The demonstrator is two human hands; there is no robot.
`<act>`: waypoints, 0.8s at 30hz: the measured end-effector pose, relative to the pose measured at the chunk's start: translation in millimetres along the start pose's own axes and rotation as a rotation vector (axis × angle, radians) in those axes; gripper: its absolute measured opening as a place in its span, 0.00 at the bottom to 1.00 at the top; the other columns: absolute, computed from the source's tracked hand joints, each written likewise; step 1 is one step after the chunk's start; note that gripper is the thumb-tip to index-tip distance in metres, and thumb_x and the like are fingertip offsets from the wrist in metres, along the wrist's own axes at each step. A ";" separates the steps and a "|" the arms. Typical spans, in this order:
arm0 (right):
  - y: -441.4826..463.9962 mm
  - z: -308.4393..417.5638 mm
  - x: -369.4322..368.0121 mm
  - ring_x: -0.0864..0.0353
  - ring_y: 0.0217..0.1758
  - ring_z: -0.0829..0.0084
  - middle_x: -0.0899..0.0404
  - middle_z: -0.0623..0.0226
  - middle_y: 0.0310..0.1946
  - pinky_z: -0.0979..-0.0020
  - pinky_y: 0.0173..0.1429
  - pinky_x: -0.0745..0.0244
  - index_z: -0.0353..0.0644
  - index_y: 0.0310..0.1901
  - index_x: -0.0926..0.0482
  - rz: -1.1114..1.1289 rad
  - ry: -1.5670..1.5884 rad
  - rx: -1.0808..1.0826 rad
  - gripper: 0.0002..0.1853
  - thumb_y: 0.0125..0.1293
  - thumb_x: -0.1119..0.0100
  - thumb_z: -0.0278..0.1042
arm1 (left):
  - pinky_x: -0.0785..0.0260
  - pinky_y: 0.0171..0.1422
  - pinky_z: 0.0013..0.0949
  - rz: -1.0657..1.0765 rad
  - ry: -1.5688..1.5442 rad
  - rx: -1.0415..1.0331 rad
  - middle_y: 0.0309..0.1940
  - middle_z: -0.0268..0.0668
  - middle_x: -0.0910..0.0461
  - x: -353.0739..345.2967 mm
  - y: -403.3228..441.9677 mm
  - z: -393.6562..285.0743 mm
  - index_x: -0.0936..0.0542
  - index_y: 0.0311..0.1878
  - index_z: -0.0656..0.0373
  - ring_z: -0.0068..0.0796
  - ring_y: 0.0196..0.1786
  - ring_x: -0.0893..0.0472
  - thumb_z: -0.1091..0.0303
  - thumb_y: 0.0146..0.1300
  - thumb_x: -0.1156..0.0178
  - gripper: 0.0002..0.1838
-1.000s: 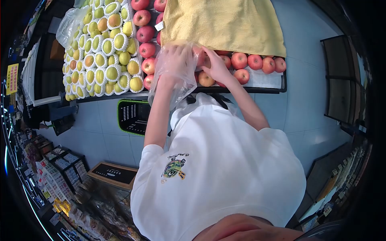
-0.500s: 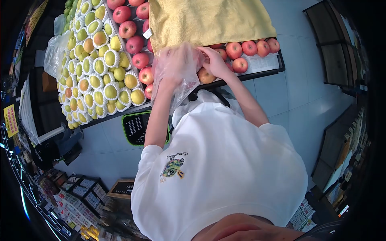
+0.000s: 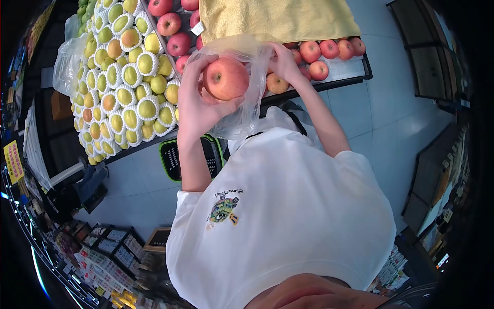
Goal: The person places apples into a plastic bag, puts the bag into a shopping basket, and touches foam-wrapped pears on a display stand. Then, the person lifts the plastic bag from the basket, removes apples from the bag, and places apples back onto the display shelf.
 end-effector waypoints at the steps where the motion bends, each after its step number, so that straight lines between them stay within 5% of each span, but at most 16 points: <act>1: -3.8 9.7 -3.4 0.15 0.54 0.59 0.18 0.51 0.52 0.64 0.56 0.19 0.38 0.62 0.23 0.047 -0.031 0.020 0.27 0.59 0.36 0.19 | 0.27 0.67 0.41 0.011 -0.049 -0.060 0.57 0.41 0.22 3.7 -3.6 -12.7 0.23 0.61 0.62 0.38 0.62 0.22 0.75 0.33 0.18 0.44; 6: -39.8 53.8 22.2 0.25 0.67 0.57 0.30 0.50 0.65 0.63 0.69 0.29 0.42 0.77 0.39 -0.075 -0.243 0.077 0.38 0.64 0.40 0.19 | 0.29 0.70 0.40 0.001 -0.069 -0.154 0.59 0.41 0.23 3.6 -14.6 -31.1 0.22 0.61 0.61 0.39 0.62 0.22 0.76 0.34 0.19 0.43; 8: -58.8 94.6 39.7 0.28 0.69 0.57 0.32 0.52 0.66 0.62 0.72 0.32 0.43 0.79 0.45 -0.131 -0.295 0.036 0.40 0.67 0.42 0.20 | 0.29 0.70 0.41 0.071 -0.336 -0.144 0.59 0.41 0.23 -9.2 -17.7 -23.6 0.22 0.61 0.60 0.41 0.64 0.22 0.77 0.35 0.18 0.42; 10: -79.1 127.3 42.4 0.31 0.71 0.60 0.30 0.55 0.64 0.59 0.75 0.36 0.41 0.80 0.46 -0.074 0.487 -0.093 0.36 0.73 0.45 0.22 | 0.29 0.71 0.41 0.054 -0.304 -0.185 0.60 0.41 0.23 -16.4 -19.9 -28.2 0.21 0.61 0.60 0.41 0.64 0.22 0.77 0.35 0.18 0.42; 13: -106.4 170.0 42.1 0.35 0.74 0.63 0.33 0.57 0.67 0.58 0.76 0.38 0.40 0.79 0.46 0.104 0.714 -0.175 0.35 0.76 0.44 0.30 | 0.29 0.70 0.42 0.047 -0.161 -0.264 0.61 0.40 0.24 -36.2 -24.2 -43.2 0.21 0.62 0.58 0.43 0.65 0.23 0.77 0.36 0.19 0.42; 16: -128.1 178.1 45.0 0.37 0.75 0.64 0.38 0.55 0.71 0.58 0.78 0.40 0.40 0.79 0.48 0.114 0.746 -0.148 0.40 0.73 0.35 0.34 | 0.32 0.68 0.46 0.136 0.085 -0.329 0.62 0.41 0.26 -71.8 -27.8 -59.3 0.23 0.67 0.58 0.47 0.67 0.27 0.79 0.37 0.24 0.45; 18: -136.1 175.1 60.1 0.38 0.77 0.63 0.44 0.56 0.74 0.58 0.79 0.40 0.41 0.77 0.49 0.061 0.371 -0.042 0.47 0.66 0.26 0.36 | 0.33 0.69 0.47 0.178 0.106 -0.354 0.63 0.42 0.26 -96.4 -28.3 -62.6 0.24 0.68 0.58 0.47 0.67 0.27 0.79 0.37 0.25 0.46; 24: -145.6 117.7 126.1 0.35 0.75 0.61 0.38 0.54 0.71 0.60 0.76 0.33 0.41 0.74 0.46 -0.032 0.409 -0.157 0.51 0.56 0.20 0.32 | 0.33 0.67 0.47 0.266 0.181 -0.431 0.67 0.42 0.24 -184.1 -20.9 -89.1 0.28 0.71 0.63 0.46 0.67 0.25 0.76 0.45 0.33 0.42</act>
Point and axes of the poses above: each hand's wrist, its own y-axis towards the middle knuckle, its own x-axis out of the back of the hand, z = x × y, the point moved 9 cm from there along y, towards the middle knuckle
